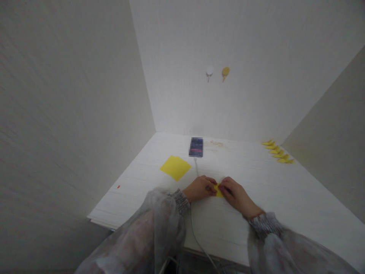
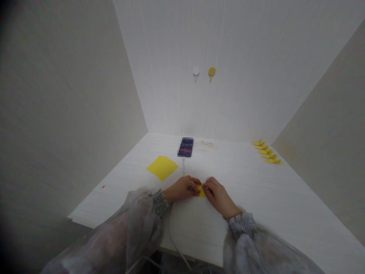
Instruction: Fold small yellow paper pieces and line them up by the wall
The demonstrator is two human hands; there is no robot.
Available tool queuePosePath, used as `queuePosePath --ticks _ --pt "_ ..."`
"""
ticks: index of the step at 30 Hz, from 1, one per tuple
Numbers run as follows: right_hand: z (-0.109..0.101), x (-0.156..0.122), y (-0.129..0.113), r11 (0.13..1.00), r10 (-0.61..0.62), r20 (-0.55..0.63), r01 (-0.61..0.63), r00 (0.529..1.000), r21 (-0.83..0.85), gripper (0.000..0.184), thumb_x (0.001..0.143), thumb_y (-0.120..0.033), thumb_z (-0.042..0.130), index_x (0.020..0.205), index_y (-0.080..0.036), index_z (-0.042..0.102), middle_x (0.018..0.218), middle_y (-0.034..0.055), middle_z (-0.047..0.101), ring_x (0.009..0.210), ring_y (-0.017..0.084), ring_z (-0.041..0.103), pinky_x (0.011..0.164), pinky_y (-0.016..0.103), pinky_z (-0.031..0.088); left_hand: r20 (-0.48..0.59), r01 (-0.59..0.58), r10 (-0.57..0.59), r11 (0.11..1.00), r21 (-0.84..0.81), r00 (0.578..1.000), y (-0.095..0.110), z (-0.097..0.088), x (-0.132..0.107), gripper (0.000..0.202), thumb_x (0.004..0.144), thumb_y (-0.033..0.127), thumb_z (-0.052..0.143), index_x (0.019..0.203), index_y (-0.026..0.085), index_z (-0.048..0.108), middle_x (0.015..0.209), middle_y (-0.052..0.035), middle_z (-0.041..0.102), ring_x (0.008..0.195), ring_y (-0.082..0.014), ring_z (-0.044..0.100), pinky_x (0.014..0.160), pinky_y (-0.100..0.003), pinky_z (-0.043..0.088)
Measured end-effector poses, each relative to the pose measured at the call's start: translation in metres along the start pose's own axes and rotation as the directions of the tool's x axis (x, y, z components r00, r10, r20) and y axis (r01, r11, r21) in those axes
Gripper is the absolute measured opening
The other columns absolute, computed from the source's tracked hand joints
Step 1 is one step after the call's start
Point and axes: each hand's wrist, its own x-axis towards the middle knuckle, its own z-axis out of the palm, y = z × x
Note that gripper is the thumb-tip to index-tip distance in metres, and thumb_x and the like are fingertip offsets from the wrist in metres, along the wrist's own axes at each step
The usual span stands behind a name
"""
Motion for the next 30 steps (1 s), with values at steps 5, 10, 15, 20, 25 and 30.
queuePosePath --ticks 5,10,15,20,25,30 --pt "-0.009 -0.010 -0.014 0.988 -0.131 0.133 0.141 0.982 -0.063 0.024 0.082 -0.021 0.038 0.095 -0.020 0.058 0.093 0.0090 0.051 0.078 0.017 0.052 0.069 0.031 0.045 0.009 0.020 -0.020 1.000 -0.006 1.000 -0.001 0.001 0.001 0.011 0.066 0.026 0.061 0.070 0.017 0.066 0.099 -0.0028 0.059 0.088 -0.0136 0.054 0.082 -0.023 0.039" --pt "-0.011 -0.012 -0.014 0.945 -0.171 0.150 0.206 0.974 -0.256 0.023 0.081 -0.026 0.042 0.093 -0.022 0.061 0.099 0.0102 0.053 0.083 0.021 0.051 0.072 0.037 0.041 0.014 0.007 -0.007 1.000 -0.022 1.000 0.000 0.001 0.001 0.013 0.066 0.027 0.061 0.069 0.016 0.066 0.098 -0.0037 0.059 0.087 -0.0140 0.054 0.080 -0.023 0.039" --pt "-0.011 -0.009 -0.009 0.945 -0.146 0.153 0.184 0.977 -0.269 0.024 0.082 -0.026 0.041 0.085 -0.023 0.065 0.096 0.0084 0.053 0.081 0.019 0.052 0.070 0.034 0.040 0.042 0.007 -0.005 0.999 -0.042 0.999 -0.001 -0.002 0.001 0.013 0.066 0.026 0.061 0.073 0.017 0.065 0.098 -0.0032 0.060 0.086 -0.0130 0.055 0.081 -0.023 0.039" --pt "-0.015 -0.011 -0.017 0.950 -0.128 0.142 0.162 0.982 -0.265 0.029 0.084 -0.025 0.036 0.085 -0.022 0.065 0.097 0.0085 0.053 0.078 0.017 0.052 0.070 0.033 0.039 -0.030 0.150 -0.153 0.985 -0.084 0.988 -0.001 0.004 0.003 0.024 0.074 0.031 0.049 0.085 0.015 0.063 0.087 -0.0037 0.063 0.079 -0.0130 0.056 0.073 -0.024 0.042" --pt "-0.014 -0.012 -0.014 0.954 -0.141 0.137 0.172 0.981 -0.246 0.025 0.082 -0.025 0.040 0.087 -0.023 0.064 0.097 0.0084 0.053 0.079 0.018 0.051 0.070 0.033 0.039 -0.082 0.215 -0.222 0.973 -0.084 0.972 0.007 0.007 0.004 0.029 0.063 0.035 0.060 0.085 0.016 0.060 0.083 -0.0025 0.063 0.075 -0.0130 0.056 0.070 -0.024 0.043" --pt "-0.010 -0.012 -0.006 0.948 -0.140 0.134 0.172 0.981 -0.269 0.024 0.081 -0.025 0.042 0.090 -0.025 0.064 0.097 0.0081 0.052 0.081 0.019 0.051 0.070 0.033 0.039 -0.090 0.182 -0.187 0.981 -0.065 0.978 0.012 0.005 0.004 0.029 0.061 0.035 0.062 0.082 0.015 0.058 0.082 -0.0026 0.061 0.075 -0.0133 0.055 0.070 -0.024 0.042"
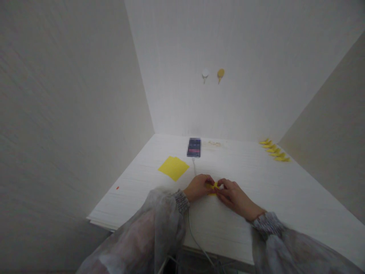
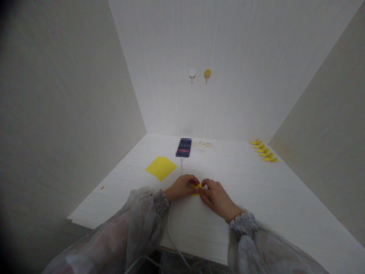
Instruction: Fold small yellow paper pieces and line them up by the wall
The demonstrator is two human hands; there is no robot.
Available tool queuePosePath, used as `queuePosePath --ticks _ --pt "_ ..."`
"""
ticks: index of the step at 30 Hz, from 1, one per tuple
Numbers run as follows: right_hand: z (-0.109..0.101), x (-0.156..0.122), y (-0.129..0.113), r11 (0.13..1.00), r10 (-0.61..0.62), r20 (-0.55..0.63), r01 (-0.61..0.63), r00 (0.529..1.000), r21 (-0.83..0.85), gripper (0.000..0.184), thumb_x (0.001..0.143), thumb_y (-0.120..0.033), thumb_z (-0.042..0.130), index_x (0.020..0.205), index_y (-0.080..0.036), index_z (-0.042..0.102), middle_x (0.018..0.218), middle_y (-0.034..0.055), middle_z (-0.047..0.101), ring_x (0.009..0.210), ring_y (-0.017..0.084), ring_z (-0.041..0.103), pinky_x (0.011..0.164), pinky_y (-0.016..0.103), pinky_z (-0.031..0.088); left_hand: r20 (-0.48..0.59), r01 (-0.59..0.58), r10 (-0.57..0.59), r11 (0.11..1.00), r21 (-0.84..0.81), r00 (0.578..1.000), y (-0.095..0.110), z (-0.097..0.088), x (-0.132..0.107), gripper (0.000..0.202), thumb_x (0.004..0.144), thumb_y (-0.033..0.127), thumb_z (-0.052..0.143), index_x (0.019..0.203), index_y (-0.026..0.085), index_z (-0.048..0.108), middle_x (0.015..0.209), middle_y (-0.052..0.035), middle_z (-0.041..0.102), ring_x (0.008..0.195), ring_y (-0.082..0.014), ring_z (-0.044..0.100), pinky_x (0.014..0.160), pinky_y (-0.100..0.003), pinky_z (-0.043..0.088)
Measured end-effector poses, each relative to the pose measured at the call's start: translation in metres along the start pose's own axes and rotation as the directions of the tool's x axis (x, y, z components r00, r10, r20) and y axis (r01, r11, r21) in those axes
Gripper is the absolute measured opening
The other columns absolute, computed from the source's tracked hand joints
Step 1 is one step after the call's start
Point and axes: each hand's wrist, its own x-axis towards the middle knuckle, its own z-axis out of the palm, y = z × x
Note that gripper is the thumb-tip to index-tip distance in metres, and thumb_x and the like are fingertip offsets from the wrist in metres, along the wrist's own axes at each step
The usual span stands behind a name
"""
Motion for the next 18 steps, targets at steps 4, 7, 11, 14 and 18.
queuePosePath --ticks 4,7,11,14,18 --pt "0.0009 0.0000 0.0007 1.000 -0.008 -0.015 0.008 1.000 0.010 0.024 0.081 -0.025 0.041 0.087 -0.024 0.064 0.096 0.0079 0.053 0.081 0.019 0.051 0.070 0.033 0.039 0.028 0.000 0.000 1.000 -0.016 1.000 -0.0009 -0.0003 0.0005 0.031 0.061 0.037 0.062 0.082 0.015 0.058 0.082 -0.0025 0.061 0.074 -0.0131 0.055 0.069 -0.024 0.042" --pt "0.0010 0.0005 0.0007 1.000 -0.007 -0.005 0.007 1.000 -0.007 0.023 0.081 -0.024 0.041 0.085 -0.022 0.064 0.095 0.0084 0.053 0.081 0.019 0.051 0.069 0.033 0.039 0.038 -0.011 0.011 1.000 -0.017 0.999 -0.0024 0.0002 0.0008 0.033 0.059 0.039 0.063 0.083 0.016 0.058 0.082 -0.0024 0.061 0.074 -0.0134 0.055 0.069 -0.024 0.041" --pt "0.0017 0.0007 0.0008 1.000 -0.001 -0.007 0.001 1.000 -0.014 0.024 0.081 -0.024 0.040 0.082 -0.021 0.064 0.095 0.0088 0.053 0.079 0.018 0.052 0.069 0.033 0.039 0.038 -0.033 0.033 0.999 0.005 0.999 -0.0043 0.0009 0.0011 0.031 0.059 0.034 0.064 0.083 0.016 0.058 0.083 -0.0021 0.060 0.075 -0.0138 0.054 0.069 -0.024 0.041" --pt "0.0027 0.0003 0.0014 1.000 0.001 -0.018 -0.001 1.000 -0.001 0.024 0.081 -0.025 0.040 0.081 -0.022 0.064 0.095 0.0085 0.053 0.077 0.018 0.052 0.068 0.033 0.039 0.056 -0.046 0.045 0.998 0.030 0.997 -0.0054 -0.0002 0.0014 0.032 0.058 0.029 0.065 0.086 0.016 0.057 0.087 -0.0024 0.059 0.080 -0.0148 0.053 0.073 -0.026 0.040" --pt "0.0019 -0.0003 0.0013 1.000 0.002 -0.025 -0.002 1.000 0.012 0.024 0.082 -0.025 0.040 0.081 -0.022 0.064 0.096 0.0082 0.053 0.077 0.017 0.052 0.068 0.033 0.039 0.100 -0.086 0.080 0.995 0.057 0.992 -0.0047 -0.0045 0.0006 0.036 0.058 0.023 0.064 0.093 0.017 0.055 0.091 -0.0035 0.058 0.086 -0.0166 0.052 0.076 -0.028 0.040"
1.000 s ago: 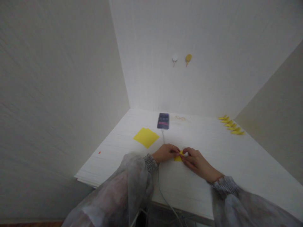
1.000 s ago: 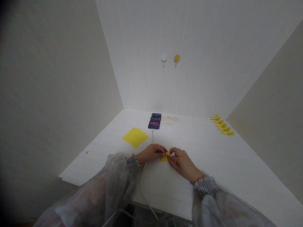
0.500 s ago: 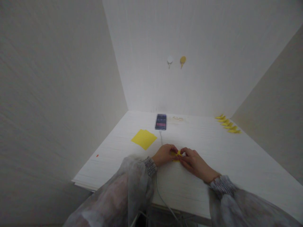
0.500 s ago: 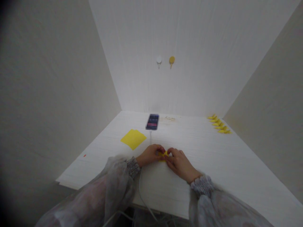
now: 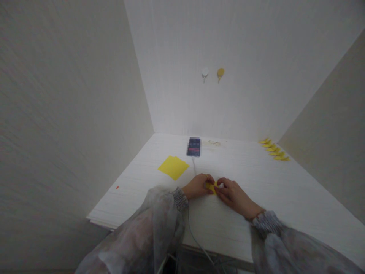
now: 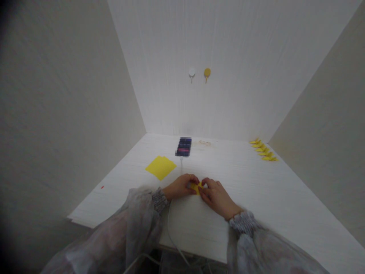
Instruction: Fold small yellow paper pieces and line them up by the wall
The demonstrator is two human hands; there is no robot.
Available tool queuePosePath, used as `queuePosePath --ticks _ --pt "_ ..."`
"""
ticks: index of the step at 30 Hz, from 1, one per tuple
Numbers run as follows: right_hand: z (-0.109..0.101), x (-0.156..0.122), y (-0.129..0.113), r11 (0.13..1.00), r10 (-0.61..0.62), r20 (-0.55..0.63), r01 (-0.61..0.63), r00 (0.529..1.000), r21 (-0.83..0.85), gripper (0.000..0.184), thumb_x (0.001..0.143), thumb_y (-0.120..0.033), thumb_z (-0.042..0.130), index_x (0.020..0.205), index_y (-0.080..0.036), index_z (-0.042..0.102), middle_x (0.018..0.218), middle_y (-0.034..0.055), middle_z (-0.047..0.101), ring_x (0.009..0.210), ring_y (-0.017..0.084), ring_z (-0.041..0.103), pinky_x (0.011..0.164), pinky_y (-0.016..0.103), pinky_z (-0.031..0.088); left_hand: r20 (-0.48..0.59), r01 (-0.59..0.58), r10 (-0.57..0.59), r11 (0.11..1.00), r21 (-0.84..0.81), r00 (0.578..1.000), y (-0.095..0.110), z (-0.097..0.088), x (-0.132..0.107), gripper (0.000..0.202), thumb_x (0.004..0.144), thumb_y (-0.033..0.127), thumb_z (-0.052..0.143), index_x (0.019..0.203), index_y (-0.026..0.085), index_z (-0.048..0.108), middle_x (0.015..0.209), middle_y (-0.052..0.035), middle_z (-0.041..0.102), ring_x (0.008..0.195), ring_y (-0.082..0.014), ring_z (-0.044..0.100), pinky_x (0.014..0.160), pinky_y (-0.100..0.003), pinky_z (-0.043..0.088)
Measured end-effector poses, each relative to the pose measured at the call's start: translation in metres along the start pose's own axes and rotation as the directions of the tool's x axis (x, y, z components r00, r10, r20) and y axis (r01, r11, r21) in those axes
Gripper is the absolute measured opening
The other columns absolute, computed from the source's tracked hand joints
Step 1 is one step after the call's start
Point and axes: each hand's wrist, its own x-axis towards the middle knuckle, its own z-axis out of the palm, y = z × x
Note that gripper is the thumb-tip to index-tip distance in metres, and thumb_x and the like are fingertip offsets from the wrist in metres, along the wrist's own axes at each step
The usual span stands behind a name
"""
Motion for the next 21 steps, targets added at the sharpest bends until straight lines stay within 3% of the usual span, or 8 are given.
queuePosePath --ticks 10,16,21 --pt "-0.004 0.000 -0.003 1.000 0.019 0.031 -0.018 0.999 -0.008 0.025 0.082 -0.026 0.039 0.082 -0.022 0.064 0.096 0.0078 0.054 0.082 0.018 0.052 0.070 0.032 0.040 0.083 -0.085 0.085 0.996 -0.009 0.993 0.004 -0.007 -0.003 0.042 0.058 0.015 0.063 0.098 0.016 0.050 0.097 -0.0067 0.054 0.093 -0.0193 0.049 0.083 -0.032 0.037" --pt "-0.006 0.002 -0.005 1.000 0.027 0.026 -0.028 0.999 0.015 0.024 0.082 -0.024 0.040 0.082 -0.022 0.064 0.094 0.0071 0.052 0.078 0.017 0.052 0.070 0.032 0.040 0.138 -0.076 0.097 0.985 -0.154 0.986 -0.002 -0.011 -0.005 0.054 0.055 0.012 0.065 0.105 0.015 0.044 0.103 -0.0083 0.051 0.098 -0.0192 0.048 0.085 -0.032 0.037" --pt "-0.007 0.007 -0.009 0.998 0.008 0.013 -0.008 1.000 0.056 0.021 0.081 -0.023 0.042 0.076 -0.019 0.061 0.081 0.0056 0.054 0.075 0.016 0.052 0.068 0.030 0.041 0.153 -0.095 0.131 0.970 -0.223 0.979 -0.002 -0.016 -0.007 0.060 0.051 0.019 0.070 0.105 0.016 0.044 0.105 -0.0077 0.050 0.100 -0.0199 0.047 0.088 -0.034 0.036"
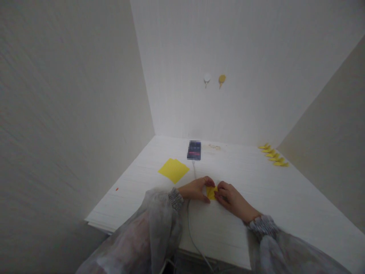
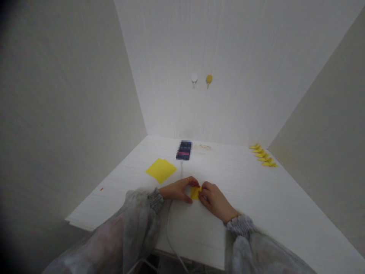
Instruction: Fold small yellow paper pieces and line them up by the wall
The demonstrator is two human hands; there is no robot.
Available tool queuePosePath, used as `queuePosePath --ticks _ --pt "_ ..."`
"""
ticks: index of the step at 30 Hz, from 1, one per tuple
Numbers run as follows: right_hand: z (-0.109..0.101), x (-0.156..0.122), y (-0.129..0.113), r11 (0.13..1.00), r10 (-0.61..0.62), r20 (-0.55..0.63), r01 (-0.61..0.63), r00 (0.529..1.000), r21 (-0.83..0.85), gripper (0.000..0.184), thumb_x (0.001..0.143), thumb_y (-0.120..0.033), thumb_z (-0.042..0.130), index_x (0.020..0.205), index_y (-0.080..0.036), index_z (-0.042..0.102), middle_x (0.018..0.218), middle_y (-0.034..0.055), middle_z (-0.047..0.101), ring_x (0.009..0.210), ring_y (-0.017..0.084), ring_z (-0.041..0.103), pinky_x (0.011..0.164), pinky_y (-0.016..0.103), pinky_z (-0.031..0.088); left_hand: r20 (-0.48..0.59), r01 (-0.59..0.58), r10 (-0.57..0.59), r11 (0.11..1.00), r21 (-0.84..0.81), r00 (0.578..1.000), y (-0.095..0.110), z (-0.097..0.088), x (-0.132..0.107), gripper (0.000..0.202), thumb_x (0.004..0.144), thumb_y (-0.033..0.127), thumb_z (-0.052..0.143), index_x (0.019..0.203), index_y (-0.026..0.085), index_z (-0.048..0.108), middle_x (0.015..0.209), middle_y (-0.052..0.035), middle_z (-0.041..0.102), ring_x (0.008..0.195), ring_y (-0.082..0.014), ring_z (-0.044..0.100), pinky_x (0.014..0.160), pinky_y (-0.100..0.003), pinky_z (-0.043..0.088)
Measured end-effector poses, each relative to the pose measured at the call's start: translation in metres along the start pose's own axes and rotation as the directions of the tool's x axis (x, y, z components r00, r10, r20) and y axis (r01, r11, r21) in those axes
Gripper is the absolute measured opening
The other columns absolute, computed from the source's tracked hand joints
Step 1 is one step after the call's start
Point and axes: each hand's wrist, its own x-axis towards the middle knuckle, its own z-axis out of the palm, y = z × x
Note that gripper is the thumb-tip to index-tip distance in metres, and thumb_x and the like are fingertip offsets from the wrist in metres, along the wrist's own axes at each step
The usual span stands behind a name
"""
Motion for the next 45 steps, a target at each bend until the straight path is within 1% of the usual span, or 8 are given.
queuePosePath --ticks 6,9,13,19,22,25,35,45 --pt "0.011 -0.002 -0.002 0.999 0.032 0.051 -0.032 0.998 -0.017 0.019 0.081 -0.020 0.040 0.075 -0.015 0.057 0.074 0.0052 0.053 0.071 0.016 0.051 0.065 0.027 0.040 -0.104 0.003 0.004 0.998 0.068 0.995 -0.003 0.006 -0.001 0.054 0.058 0.019 0.066 0.107 0.018 0.044 0.102 -0.0066 0.054 0.096 -0.0183 0.050 0.085 -0.033 0.038" --pt "0.012 -0.002 -0.004 0.999 0.042 0.088 -0.042 0.995 0.001 0.020 0.082 -0.020 0.038 0.076 -0.015 0.056 0.073 0.0042 0.054 0.069 0.014 0.051 0.063 0.025 0.039 -0.131 0.013 0.002 0.994 0.108 0.991 -0.004 0.008 -0.001 0.054 0.059 0.014 0.064 0.109 0.019 0.043 0.110 -0.0077 0.052 0.103 -0.0186 0.047 0.090 -0.034 0.035" --pt "0.007 -0.002 -0.005 0.999 0.034 0.131 -0.039 0.991 0.031 0.026 0.084 -0.023 0.036 0.069 -0.016 0.057 0.066 0.0020 0.052 0.059 0.012 0.050 0.055 0.022 0.037 -0.244 0.060 0.003 0.967 0.247 0.970 -0.008 0.009 0.001 0.033 0.059 0.013 0.063 0.091 0.017 0.056 0.122 -0.0091 0.041 0.112 -0.0207 0.039 0.095 -0.034 0.030" --pt "0.002 -0.003 0.000 0.997 -0.013 0.055 0.009 0.998 0.079 0.021 0.082 -0.022 0.039 0.080 -0.018 0.059 0.073 0.0028 0.053 0.065 0.012 0.052 0.059 0.022 0.041 -0.280 0.067 0.034 0.938 0.341 0.959 -0.014 0.011 0.004 0.016 0.065 0.018 0.058 0.080 0.018 0.064 0.105 -0.0080 0.050 0.100 -0.0175 0.046 0.090 -0.032 0.035" --pt "0.001 -0.003 0.007 0.998 0.008 -0.054 -0.005 0.999 0.056 0.018 0.077 -0.021 0.045 0.092 -0.017 0.056 0.086 0.0060 0.053 0.078 0.015 0.052 0.069 0.026 0.043 -0.277 0.057 0.042 0.939 0.340 0.960 -0.015 0.010 0.006 0.017 0.064 0.018 0.059 0.079 0.018 0.065 0.100 -0.0070 0.052 0.095 -0.0160 0.048 0.087 -0.030 0.036" --pt "0.002 -0.003 0.013 1.000 -0.015 -0.058 0.014 0.998 -0.014 0.025 0.075 -0.021 0.049 0.099 -0.016 0.053 0.091 0.0075 0.052 0.083 0.016 0.052 0.073 0.028 0.044 -0.287 0.073 0.026 0.942 0.327 0.958 -0.015 0.010 0.007 0.017 0.062 0.018 0.061 0.078 0.019 0.065 0.097 -0.0057 0.052 0.092 -0.0152 0.048 0.086 -0.029 0.037" --pt "0.017 -0.001 0.010 0.920 -0.121 0.028 0.123 0.992 -0.373 0.018 0.080 -0.015 0.043 0.080 -0.013 0.060 0.072 0.0069 0.056 0.066 0.017 0.052 0.060 0.027 0.043 -0.350 0.155 -0.057 0.954 0.257 0.935 -0.014 0.012 0.012 0.012 0.057 0.015 0.062 0.068 0.017 0.065 0.095 -0.0053 0.052 0.089 -0.0149 0.050 0.083 -0.028 0.039" --pt "0.023 -0.004 0.013 0.910 -0.200 -0.040 0.170 0.979 -0.378 0.021 0.082 -0.014 0.038 0.078 -0.013 0.059 0.071 0.0063 0.056 0.065 0.015 0.052 0.060 0.025 0.043 -0.367 0.193 -0.099 0.954 0.230 0.925 -0.015 0.011 0.012 0.010 0.056 0.016 0.064 0.066 0.016 0.065 0.094 -0.0047 0.053 0.088 -0.0150 0.050 0.081 -0.027 0.040"
